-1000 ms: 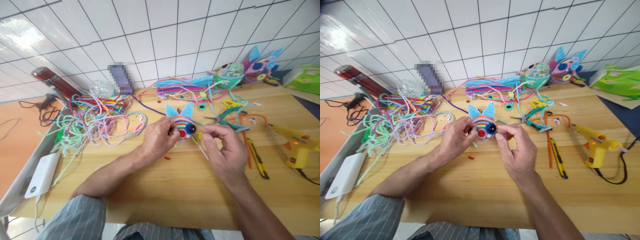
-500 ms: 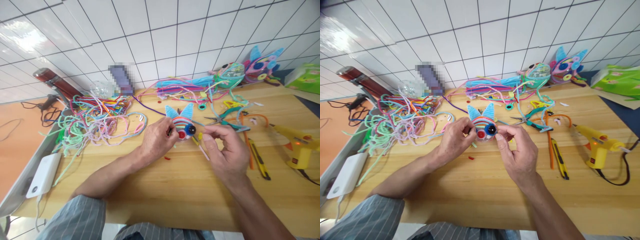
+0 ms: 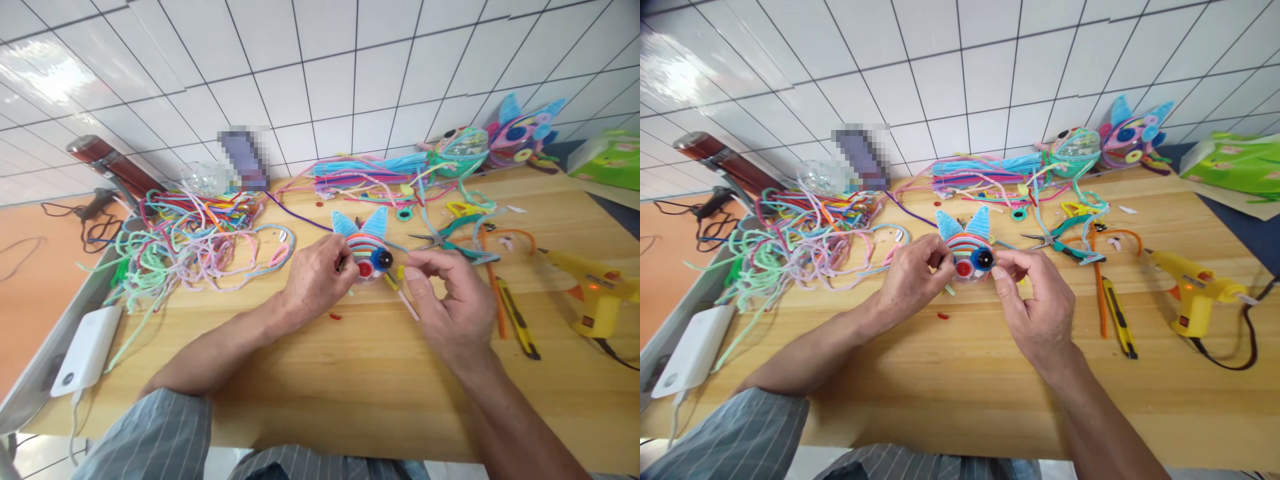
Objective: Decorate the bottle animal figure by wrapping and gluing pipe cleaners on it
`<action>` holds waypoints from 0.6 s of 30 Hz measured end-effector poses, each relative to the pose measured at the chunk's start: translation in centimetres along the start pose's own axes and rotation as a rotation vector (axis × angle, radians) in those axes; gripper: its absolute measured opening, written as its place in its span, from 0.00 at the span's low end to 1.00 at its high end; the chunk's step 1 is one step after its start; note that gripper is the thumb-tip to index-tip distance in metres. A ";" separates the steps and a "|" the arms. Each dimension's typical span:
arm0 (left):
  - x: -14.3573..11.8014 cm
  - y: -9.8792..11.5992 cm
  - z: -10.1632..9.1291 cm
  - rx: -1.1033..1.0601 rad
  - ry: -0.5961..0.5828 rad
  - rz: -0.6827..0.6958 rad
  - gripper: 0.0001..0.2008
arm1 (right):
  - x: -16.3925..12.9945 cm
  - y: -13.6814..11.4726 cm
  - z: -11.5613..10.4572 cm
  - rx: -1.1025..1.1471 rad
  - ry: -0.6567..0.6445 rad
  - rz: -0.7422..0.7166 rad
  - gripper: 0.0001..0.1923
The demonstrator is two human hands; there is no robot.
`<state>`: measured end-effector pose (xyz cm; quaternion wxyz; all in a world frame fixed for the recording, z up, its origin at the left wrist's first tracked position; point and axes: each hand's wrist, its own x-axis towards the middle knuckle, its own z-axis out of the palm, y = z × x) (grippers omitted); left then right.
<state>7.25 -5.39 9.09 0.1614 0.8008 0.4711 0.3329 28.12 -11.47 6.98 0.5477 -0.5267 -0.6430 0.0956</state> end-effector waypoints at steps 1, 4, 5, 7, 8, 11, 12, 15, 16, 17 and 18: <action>0.0 0.0 0.0 0.001 -0.002 -0.001 0.06 | 0.0 0.0 0.0 -0.002 0.000 -0.003 0.07; 0.1 -0.1 0.1 0.001 -0.005 0.005 0.06 | 0.1 0.0 0.0 -0.002 -0.002 -0.014 0.07; 0.1 -0.2 0.1 0.000 -0.002 0.008 0.07 | 0.1 0.0 -0.1 0.000 -0.003 -0.020 0.07; 0.1 -0.4 0.2 -0.006 0.010 0.021 0.07 | 0.1 0.0 -0.1 0.000 -0.004 -0.033 0.08; 0.2 -0.4 0.1 -0.008 0.020 0.030 0.07 | 0.1 0.0 -0.1 -0.003 -0.006 -0.037 0.08; 0.1 0.0 -0.2 -0.016 0.059 0.092 0.07 | 0.0 -0.1 -0.1 -0.016 -0.007 -0.039 0.08; 0.0 0.2 -0.4 -0.019 0.078 0.124 0.07 | 0.0 -0.2 -0.1 -0.016 -0.006 -0.044 0.08; -0.5 1.4 -0.8 -0.034 0.129 0.244 0.07 | 0.0 -0.7 -0.2 0.000 0.003 -0.081 0.09; -0.8 1.7 -0.9 -0.043 0.138 0.286 0.07 | 0.0 -0.9 -0.2 0.005 0.002 -0.093 0.10; -1.0 2.1 -0.9 -0.051 0.143 0.326 0.07 | 0.1 -1.3 -0.3 0.006 -0.002 -0.104 0.10; -1.3 2.4 -1.0 -0.057 0.144 0.360 0.07 | 0.1 -1.7 -0.5 0.001 -0.011 -0.113 0.11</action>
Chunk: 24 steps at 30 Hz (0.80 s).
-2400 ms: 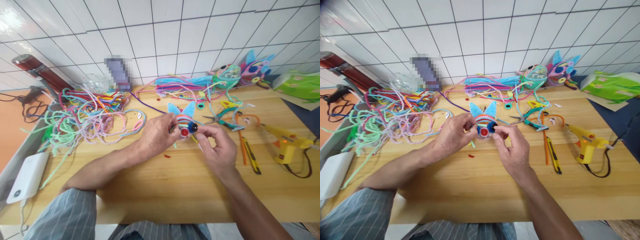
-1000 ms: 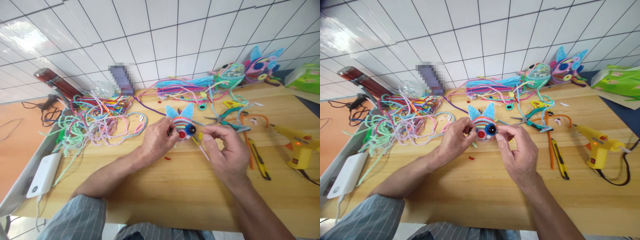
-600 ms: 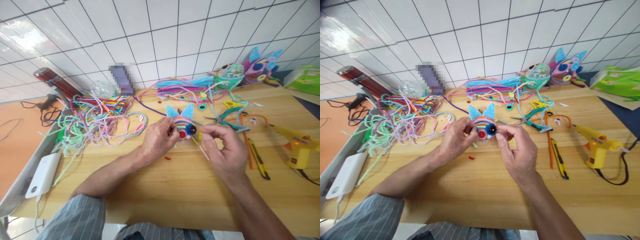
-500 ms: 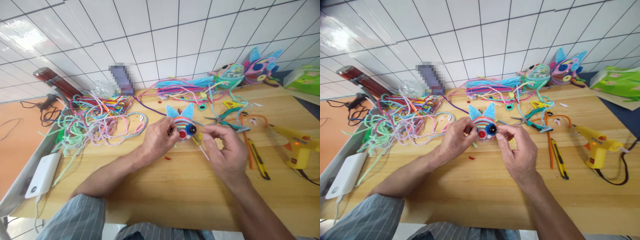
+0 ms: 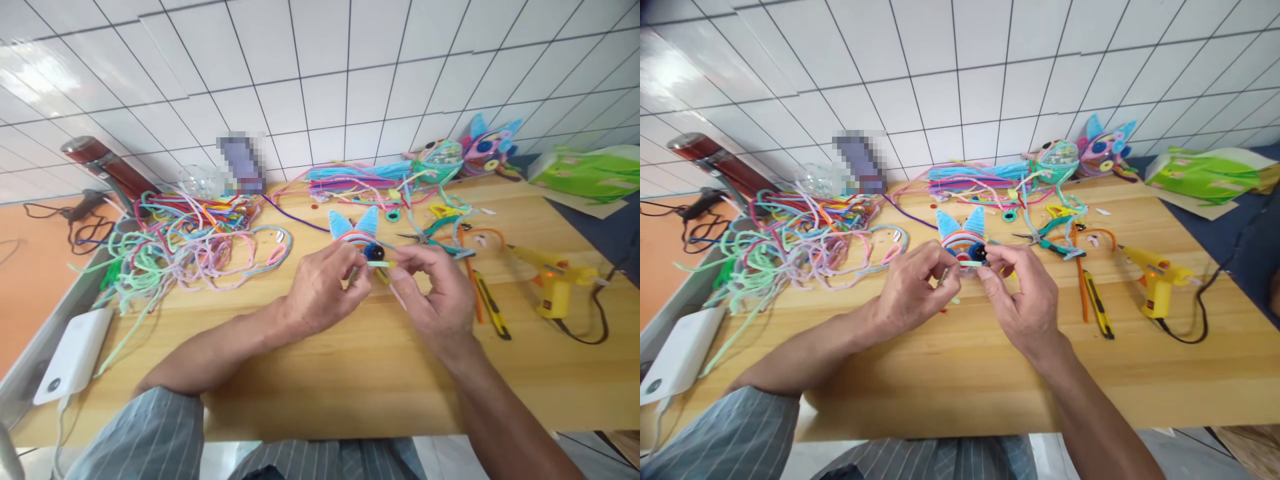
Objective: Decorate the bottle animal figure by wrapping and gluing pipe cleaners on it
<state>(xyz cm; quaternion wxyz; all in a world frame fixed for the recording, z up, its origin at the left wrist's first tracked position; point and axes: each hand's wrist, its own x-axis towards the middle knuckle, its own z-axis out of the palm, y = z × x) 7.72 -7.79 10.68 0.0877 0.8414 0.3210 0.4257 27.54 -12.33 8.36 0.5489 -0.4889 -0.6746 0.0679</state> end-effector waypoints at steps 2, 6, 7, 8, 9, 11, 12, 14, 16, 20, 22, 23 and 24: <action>-0.3 0.7 -0.1 -0.004 0.001 0.047 0.08 | 0.1 -0.9 -0.4 -0.021 -0.025 -0.022 0.11; -0.9 1.7 -0.8 -0.005 0.031 0.100 0.08 | -0.2 -2.8 -1.0 -0.050 -0.063 -0.056 0.08; -1.0 2.0 -1.1 -0.009 0.042 0.111 0.08 | -0.4 -3.2 -1.1 -0.049 -0.077 -0.065 0.07; -1.2 2.2 -1.3 -0.014 0.050 0.122 0.08 | -0.7 -3.5 -1.1 -0.045 -0.086 -0.076 0.06; -1.4 2.5 -1.6 -0.019 0.054 0.133 0.08 | -1.0 -3.9 -1.1 -0.039 -0.090 -0.090 0.05; -1.9 2.9 -1.9 -0.031 0.048 0.145 0.08 | -1.7 -4.4 -1.1 -0.030 -0.079 -0.108 0.05; -2.2 3.1 -2.0 -0.034 0.041 0.143 0.07 | -2.1 -4.6 -1.1 -0.026 -0.068 -0.105 0.05; -2.9 3.5 -2.1 -0.030 0.019 0.126 0.07 | -2.9 -5.1 -1.1 -0.018 -0.054 -0.077 0.05; -3.5 3.7 -2.1 -0.027 -0.008 0.112 0.07 | -3.6 -5.6 -1.2 -0.008 -0.052 -0.040 0.05; -4.9 3.8 -1.9 -0.082 -0.058 0.119 0.07 | -5.0 -6.2 -1.6 -0.020 -0.068 0.000 0.04; -5.5 3.9 -1.8 -0.110 -0.078 0.113 0.07 | -5.6 -6.4 -1.7 -0.041 -0.071 -0.003 0.05; -5.8 3.9 -1.6 -0.121 -0.084 0.110 0.07 | -5.9 -6.4 -1.7 -0.049 -0.065 -0.010 0.05; -6.0 3.9 -1.5 -0.131 -0.087 0.110 0.07 | -6.2 -6.5 -1.7 -0.054 -0.056 -0.017 0.06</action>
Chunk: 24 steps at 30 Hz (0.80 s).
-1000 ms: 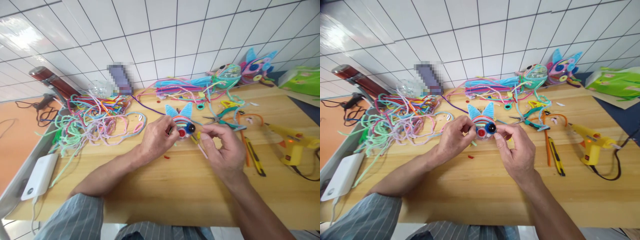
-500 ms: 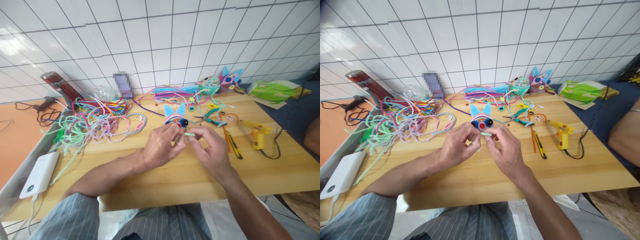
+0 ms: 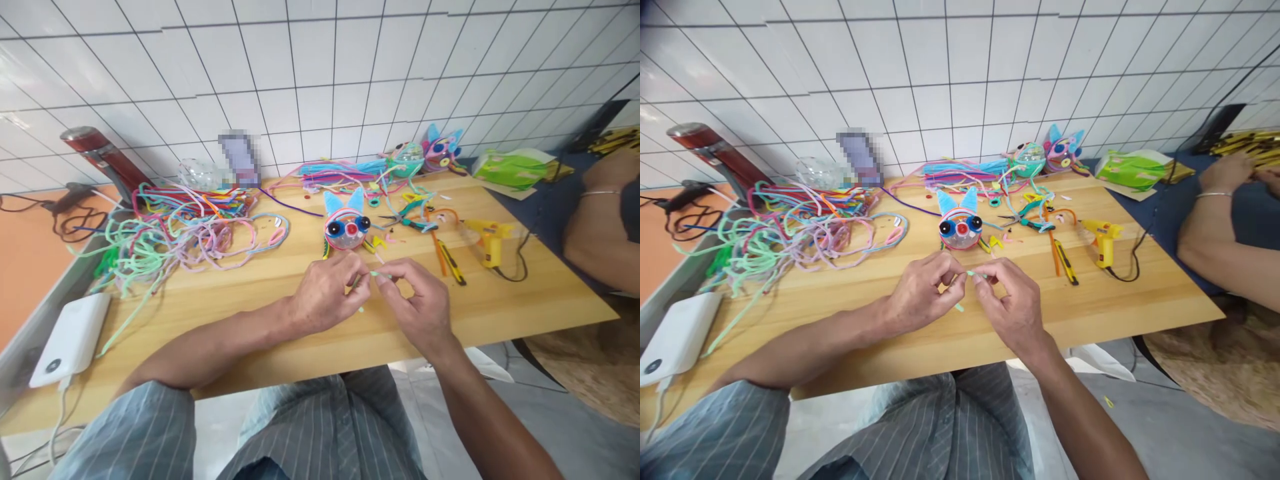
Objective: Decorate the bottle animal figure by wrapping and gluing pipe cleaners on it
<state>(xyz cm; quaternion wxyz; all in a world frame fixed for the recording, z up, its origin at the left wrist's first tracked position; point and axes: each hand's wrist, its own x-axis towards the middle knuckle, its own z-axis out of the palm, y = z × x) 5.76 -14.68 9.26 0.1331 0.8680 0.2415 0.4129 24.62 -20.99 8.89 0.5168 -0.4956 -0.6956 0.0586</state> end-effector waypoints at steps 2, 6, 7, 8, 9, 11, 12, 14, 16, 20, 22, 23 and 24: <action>-0.4 0.0 0.4 -0.018 0.013 -0.004 0.07 | -0.6 0.0 0.2 -0.009 0.021 -0.008 0.06; -0.9 -0.3 1.4 -0.051 0.069 -0.038 0.08 | -1.5 0.2 0.7 -0.052 0.046 0.001 0.06; -0.9 -0.4 1.7 -0.066 0.074 -0.049 0.08 | -1.7 0.3 0.8 -0.062 0.047 0.003 0.07; -1.0 -0.5 1.9 -0.084 0.070 -0.061 0.08 | -1.8 0.4 0.9 -0.067 0.046 0.005 0.07; -1.1 -0.6 2.0 -0.103 0.056 -0.079 0.07 | -1.9 0.6 1.0 -0.068 0.047 0.007 0.07; -1.2 -0.8 2.2 -0.157 0.003 -0.128 0.06 | -2.1 0.8 1.1 -0.063 0.049 0.008 0.07; -1.2 -0.9 2.3 -0.190 -0.033 -0.161 0.05 | -2.2 1.0 1.0 -0.061 0.046 0.010 0.07; -1.3 -1.1 2.5 -0.269 -0.113 -0.241 0.04 | -2.5 1.4 0.9 -0.058 0.012 0.021 0.07; -1.4 -1.2 2.8 -0.360 -0.186 -0.334 0.03 | -3.0 2.1 0.4 -0.066 -0.064 0.056 0.04; -1.9 -1.6 3.7 -0.519 -0.259 -0.491 0.03 | -4.1 6.0 -2.1 -0.193 -0.091 0.290 0.14; -2.2 -1.9 4.2 -0.565 -0.269 -0.548 0.03 | -4.3 9.0 -4.4 -0.292 -0.013 0.445 0.18; -2.4 -2.0 4.4 -0.585 -0.278 -0.573 0.04 | -4.3 10.6 -5.6 -0.343 0.046 0.519 0.20; -2.6 -2.1 4.6 -0.601 -0.287 -0.596 0.04 | -4.2 12.2 -6.9 -0.406 0.133 0.586 0.21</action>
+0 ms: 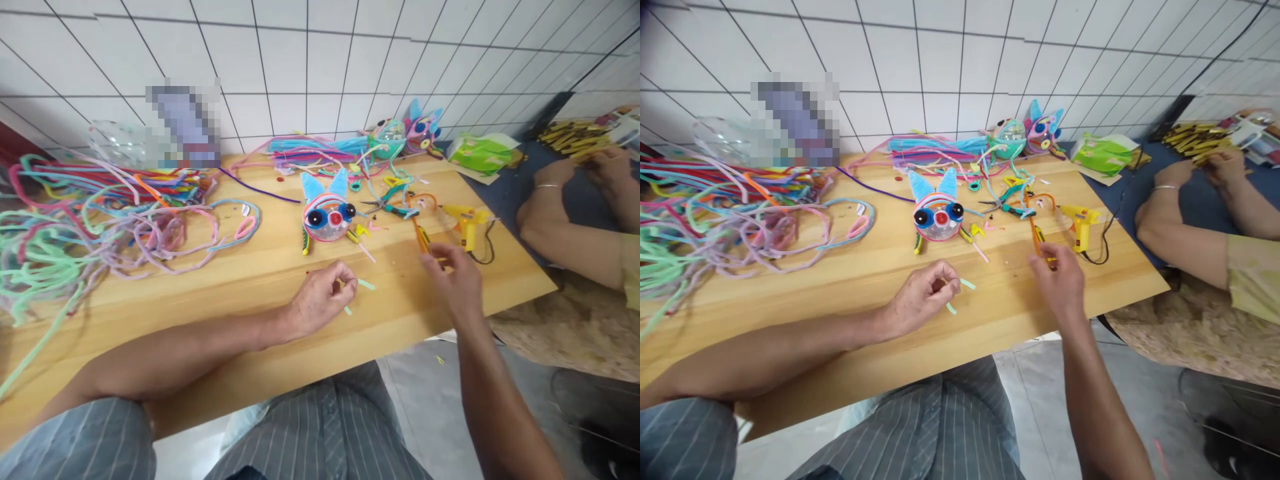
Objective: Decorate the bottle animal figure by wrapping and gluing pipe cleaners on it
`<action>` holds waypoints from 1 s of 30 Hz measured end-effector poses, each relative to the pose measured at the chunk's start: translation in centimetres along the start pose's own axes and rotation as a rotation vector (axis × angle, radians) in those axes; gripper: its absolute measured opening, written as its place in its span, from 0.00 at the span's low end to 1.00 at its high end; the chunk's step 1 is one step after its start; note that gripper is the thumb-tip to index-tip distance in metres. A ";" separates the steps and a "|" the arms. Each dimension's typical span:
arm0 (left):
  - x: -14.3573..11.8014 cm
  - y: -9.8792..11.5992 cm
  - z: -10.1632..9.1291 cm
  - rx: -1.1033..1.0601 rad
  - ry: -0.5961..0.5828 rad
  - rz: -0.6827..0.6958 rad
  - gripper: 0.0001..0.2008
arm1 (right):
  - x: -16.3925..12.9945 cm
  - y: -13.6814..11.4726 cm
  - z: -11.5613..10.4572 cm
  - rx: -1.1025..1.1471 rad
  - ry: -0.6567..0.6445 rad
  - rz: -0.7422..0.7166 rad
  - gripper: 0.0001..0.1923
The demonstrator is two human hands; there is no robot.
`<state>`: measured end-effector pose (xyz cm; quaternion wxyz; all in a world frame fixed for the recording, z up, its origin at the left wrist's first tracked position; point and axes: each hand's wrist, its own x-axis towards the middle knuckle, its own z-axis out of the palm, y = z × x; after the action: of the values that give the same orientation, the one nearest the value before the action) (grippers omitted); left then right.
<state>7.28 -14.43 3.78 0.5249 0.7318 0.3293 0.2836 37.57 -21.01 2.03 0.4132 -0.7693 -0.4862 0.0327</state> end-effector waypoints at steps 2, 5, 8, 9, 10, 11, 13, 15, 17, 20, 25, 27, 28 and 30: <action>-0.1 -0.4 0.1 -0.026 -0.014 -0.031 0.04 | 2.2 2.6 -1.1 -0.059 0.202 0.127 0.23; -0.1 -1.0 0.0 -0.057 -0.014 -0.042 0.04 | 4.0 4.6 -2.0 -0.099 0.298 0.182 0.23; 0.1 -1.5 0.1 -0.095 -0.004 -0.055 0.04 | 3.7 4.3 -1.6 -0.109 0.267 0.133 0.20; 0.1 -1.7 0.1 -0.107 0.001 -0.066 0.04 | 3.4 4.0 -1.2 -0.122 0.227 0.110 0.20; 0.2 -1.8 0.1 -0.117 0.004 -0.081 0.03 | 3.0 3.5 -0.6 -0.139 0.176 0.088 0.21; 0.3 -2.0 0.2 -0.129 0.009 -0.098 0.03 | 2.7 3.1 0.0 -0.155 0.125 0.069 0.23; 0.3 -2.1 0.2 -0.160 0.014 -0.131 0.03 | 2.2 2.2 1.2 -0.172 0.041 0.037 0.25; 0.3 -2.2 0.3 -0.193 0.012 -0.153 0.03 | 2.1 1.2 2.2 -0.179 -0.009 0.003 0.25; 0.2 -2.2 0.3 -0.209 0.012 -0.160 0.03 | 2.1 0.1 3.1 -0.179 -0.052 -0.029 0.23; 0.2 -2.1 0.3 -0.214 0.023 -0.150 0.03 | 1.9 -1.5 4.1 -0.161 -0.108 -0.068 0.22; 0.3 -2.1 0.3 -0.235 0.035 -0.143 0.04 | 2.4 -2.8 5.6 -0.198 -0.178 -0.173 0.20; 0.3 -2.2 0.3 -0.237 0.031 -0.137 0.04 | 3.9 -2.7 6.2 -0.269 -0.177 -0.248 0.18; 0.3 -2.3 0.3 -0.238 0.030 -0.133 0.03 | 5.0 -2.6 6.5 -0.318 -0.174 -0.290 0.17; 0.3 -2.5 0.4 -0.241 0.022 -0.123 0.03 | 7.7 -2.4 7.2 -0.426 -0.176 -0.349 0.17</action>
<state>7.26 -13.84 1.27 0.6219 0.6388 0.3429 0.2960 36.61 -10.24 1.65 0.1978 -0.7376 -0.6411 -0.0755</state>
